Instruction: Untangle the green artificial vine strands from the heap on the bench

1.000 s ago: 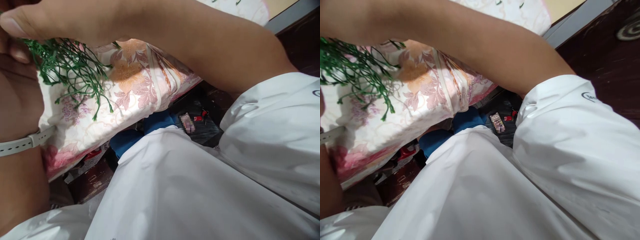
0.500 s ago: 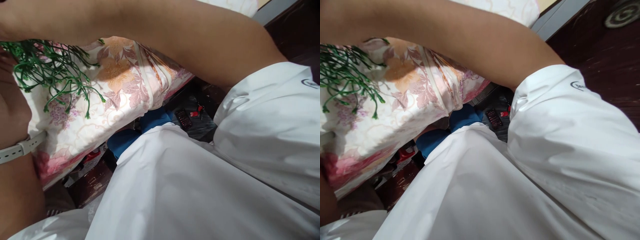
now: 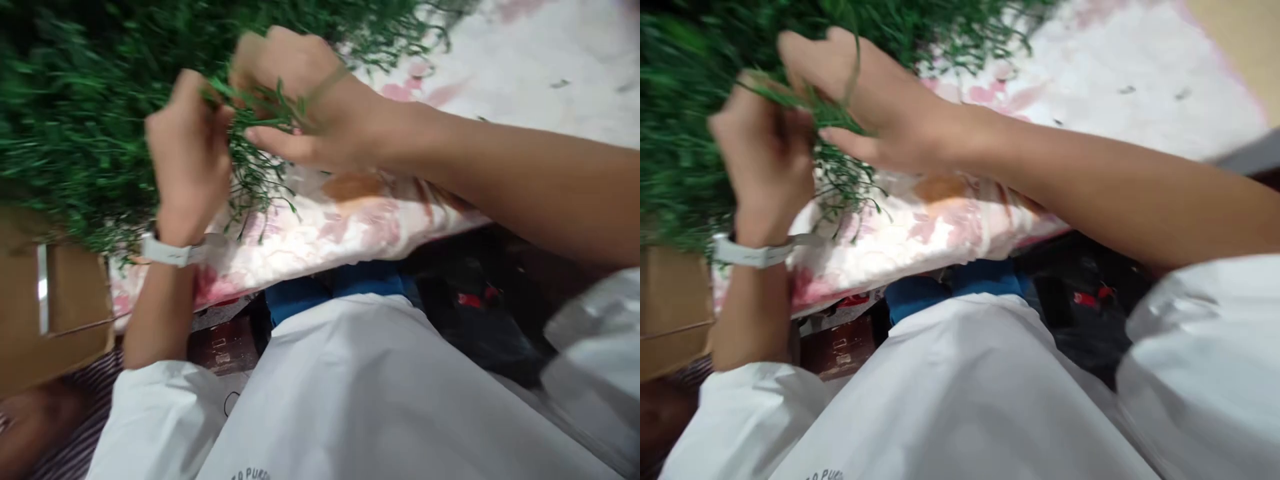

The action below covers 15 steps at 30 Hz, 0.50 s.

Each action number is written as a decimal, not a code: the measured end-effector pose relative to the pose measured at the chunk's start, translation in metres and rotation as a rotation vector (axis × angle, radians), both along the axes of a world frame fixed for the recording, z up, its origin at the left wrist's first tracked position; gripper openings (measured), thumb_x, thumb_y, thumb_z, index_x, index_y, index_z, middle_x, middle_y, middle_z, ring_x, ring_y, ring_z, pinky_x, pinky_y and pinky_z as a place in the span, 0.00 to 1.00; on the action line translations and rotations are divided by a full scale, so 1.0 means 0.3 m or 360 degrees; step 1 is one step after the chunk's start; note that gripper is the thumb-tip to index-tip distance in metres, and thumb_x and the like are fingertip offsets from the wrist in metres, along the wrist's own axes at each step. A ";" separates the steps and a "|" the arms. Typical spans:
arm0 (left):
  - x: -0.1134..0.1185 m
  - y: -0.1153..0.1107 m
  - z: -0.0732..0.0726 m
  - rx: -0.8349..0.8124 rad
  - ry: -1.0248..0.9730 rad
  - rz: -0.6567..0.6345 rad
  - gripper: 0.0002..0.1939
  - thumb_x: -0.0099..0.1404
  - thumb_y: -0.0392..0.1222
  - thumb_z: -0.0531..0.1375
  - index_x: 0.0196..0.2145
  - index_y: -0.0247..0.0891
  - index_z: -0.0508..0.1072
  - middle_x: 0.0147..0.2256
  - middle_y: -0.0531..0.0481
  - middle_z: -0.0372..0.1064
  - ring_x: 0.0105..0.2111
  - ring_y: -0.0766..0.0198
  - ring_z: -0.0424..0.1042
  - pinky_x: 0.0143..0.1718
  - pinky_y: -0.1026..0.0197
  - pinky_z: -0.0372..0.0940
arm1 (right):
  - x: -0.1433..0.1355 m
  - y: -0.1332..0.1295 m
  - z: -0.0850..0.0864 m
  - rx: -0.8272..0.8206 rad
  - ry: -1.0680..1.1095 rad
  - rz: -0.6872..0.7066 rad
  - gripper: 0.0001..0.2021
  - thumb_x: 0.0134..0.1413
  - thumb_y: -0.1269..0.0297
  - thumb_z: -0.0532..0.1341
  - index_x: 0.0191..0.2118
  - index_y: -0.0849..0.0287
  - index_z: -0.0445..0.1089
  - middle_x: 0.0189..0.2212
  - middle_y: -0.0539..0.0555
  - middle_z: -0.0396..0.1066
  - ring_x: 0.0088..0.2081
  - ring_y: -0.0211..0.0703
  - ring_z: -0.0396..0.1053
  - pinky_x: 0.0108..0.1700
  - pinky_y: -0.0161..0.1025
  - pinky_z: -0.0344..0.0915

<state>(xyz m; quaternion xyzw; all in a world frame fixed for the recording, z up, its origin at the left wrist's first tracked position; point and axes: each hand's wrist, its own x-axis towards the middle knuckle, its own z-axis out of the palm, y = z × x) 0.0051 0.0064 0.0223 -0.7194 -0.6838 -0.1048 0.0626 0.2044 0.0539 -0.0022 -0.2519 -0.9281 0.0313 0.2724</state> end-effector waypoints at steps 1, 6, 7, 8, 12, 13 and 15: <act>-0.006 -0.004 -0.003 0.0009 0.0218 0.0118 0.18 0.75 0.32 0.50 0.56 0.38 0.73 0.50 0.42 0.78 0.47 0.52 0.75 0.46 0.53 0.62 | -0.006 -0.005 -0.008 0.0056 -0.0012 0.0005 0.18 0.77 0.59 0.50 0.55 0.71 0.68 0.49 0.58 0.72 0.56 0.48 0.70 0.61 0.50 0.69; -0.004 0.002 -0.061 -0.0180 0.0440 0.0061 0.21 0.78 0.35 0.46 0.60 0.43 0.72 0.54 0.43 0.78 0.48 0.51 0.74 0.41 0.51 0.60 | -0.047 -0.045 -0.054 0.0591 0.0214 0.0531 0.15 0.76 0.59 0.53 0.58 0.60 0.69 0.33 0.50 0.72 0.34 0.38 0.63 0.38 0.41 0.63; -0.001 0.007 -0.078 -0.0236 0.0410 0.0073 0.22 0.79 0.36 0.44 0.60 0.42 0.73 0.54 0.42 0.78 0.47 0.52 0.74 0.41 0.51 0.60 | -0.062 -0.059 -0.062 0.0625 0.0250 0.0661 0.19 0.75 0.59 0.55 0.63 0.61 0.66 0.33 0.50 0.72 0.33 0.40 0.63 0.37 0.41 0.62; 0.003 0.014 -0.097 -0.0257 0.0363 0.0043 0.23 0.80 0.36 0.42 0.59 0.41 0.73 0.54 0.40 0.78 0.47 0.53 0.73 0.42 0.50 0.60 | -0.078 -0.074 -0.070 0.0640 0.0273 0.0752 0.22 0.74 0.59 0.56 0.67 0.62 0.63 0.32 0.50 0.72 0.33 0.41 0.64 0.35 0.41 0.61; 0.023 0.037 -0.164 -0.0132 0.0164 -0.0071 0.30 0.78 0.31 0.36 0.57 0.32 0.76 0.54 0.31 0.76 0.49 0.50 0.71 0.47 0.46 0.59 | -0.138 -0.132 -0.088 0.0647 -0.0007 0.0867 0.29 0.75 0.52 0.55 0.74 0.58 0.58 0.29 0.51 0.71 0.30 0.43 0.65 0.34 0.40 0.59; 0.028 0.040 -0.175 -0.0127 0.0132 -0.0089 0.31 0.78 0.30 0.35 0.57 0.31 0.76 0.54 0.29 0.76 0.50 0.49 0.71 0.47 0.45 0.59 | -0.147 -0.141 -0.090 0.0659 -0.0083 0.0874 0.29 0.76 0.51 0.54 0.74 0.58 0.58 0.29 0.51 0.72 0.29 0.43 0.65 0.34 0.41 0.58; 0.035 0.041 -0.186 -0.0123 0.0093 -0.0106 0.32 0.77 0.29 0.34 0.57 0.29 0.76 0.55 0.27 0.75 0.51 0.46 0.72 0.47 0.44 0.59 | -0.156 -0.151 -0.089 0.0644 -0.0156 0.0912 0.29 0.77 0.51 0.52 0.74 0.59 0.57 0.29 0.52 0.73 0.29 0.44 0.65 0.34 0.41 0.58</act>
